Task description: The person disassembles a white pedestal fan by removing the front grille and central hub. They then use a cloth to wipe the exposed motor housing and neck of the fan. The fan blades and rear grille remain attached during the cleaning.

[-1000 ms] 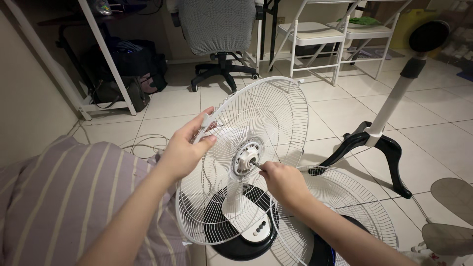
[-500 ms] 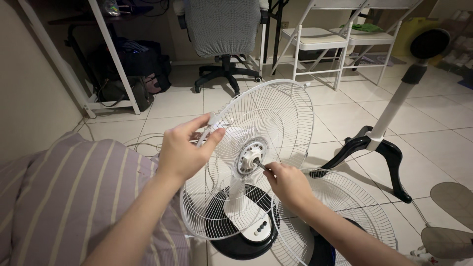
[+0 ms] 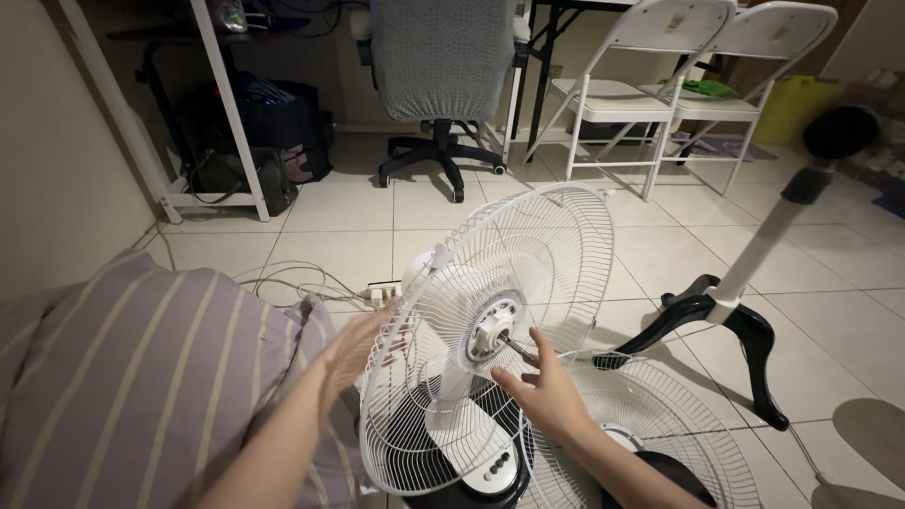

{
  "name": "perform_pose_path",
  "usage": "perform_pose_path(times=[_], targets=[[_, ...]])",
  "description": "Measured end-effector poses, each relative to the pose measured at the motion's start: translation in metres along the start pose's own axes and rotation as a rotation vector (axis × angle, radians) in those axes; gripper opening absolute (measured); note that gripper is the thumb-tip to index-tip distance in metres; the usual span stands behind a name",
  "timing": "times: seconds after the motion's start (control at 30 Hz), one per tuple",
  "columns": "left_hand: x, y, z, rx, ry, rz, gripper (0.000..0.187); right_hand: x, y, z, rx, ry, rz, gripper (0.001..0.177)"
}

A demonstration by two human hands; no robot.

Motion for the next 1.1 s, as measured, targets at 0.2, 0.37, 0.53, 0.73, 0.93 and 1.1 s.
perform_pose_path(times=[0.2,0.37,0.53,0.73,0.93,1.1], targets=[[0.033,0.037,0.022,-0.079,0.36,-0.379,0.071,0.017,-0.008,0.029,-0.148,0.056,0.409,0.082],[0.071,0.024,0.025,-0.071,0.395,-0.537,0.082,0.024,-0.023,0.043,-0.04,-0.023,0.427,0.065],[0.088,0.024,0.023,-0.025,0.291,-0.654,0.094,0.021,-0.035,0.058,0.014,-0.002,0.547,0.057],[0.089,0.044,0.022,-0.101,-0.16,-0.696,0.103,-0.006,-0.046,0.081,0.058,0.2,0.611,0.056],[0.1,0.061,0.006,-0.035,-0.275,-0.82,0.095,-0.021,-0.05,0.095,-0.001,0.347,0.604,0.065],[0.101,0.061,0.003,-0.023,-0.299,-0.827,0.095,-0.02,-0.046,0.088,0.045,0.33,0.641,0.065]])
Point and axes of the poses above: each hand's wrist, its own z-axis towards the middle knuckle, its own x-axis out of the palm, y = z × x, the point moved 2 cm from there along z, towards the middle knuckle, and after that the axes turned 8 degrees about -z, right-handed, at the moved point
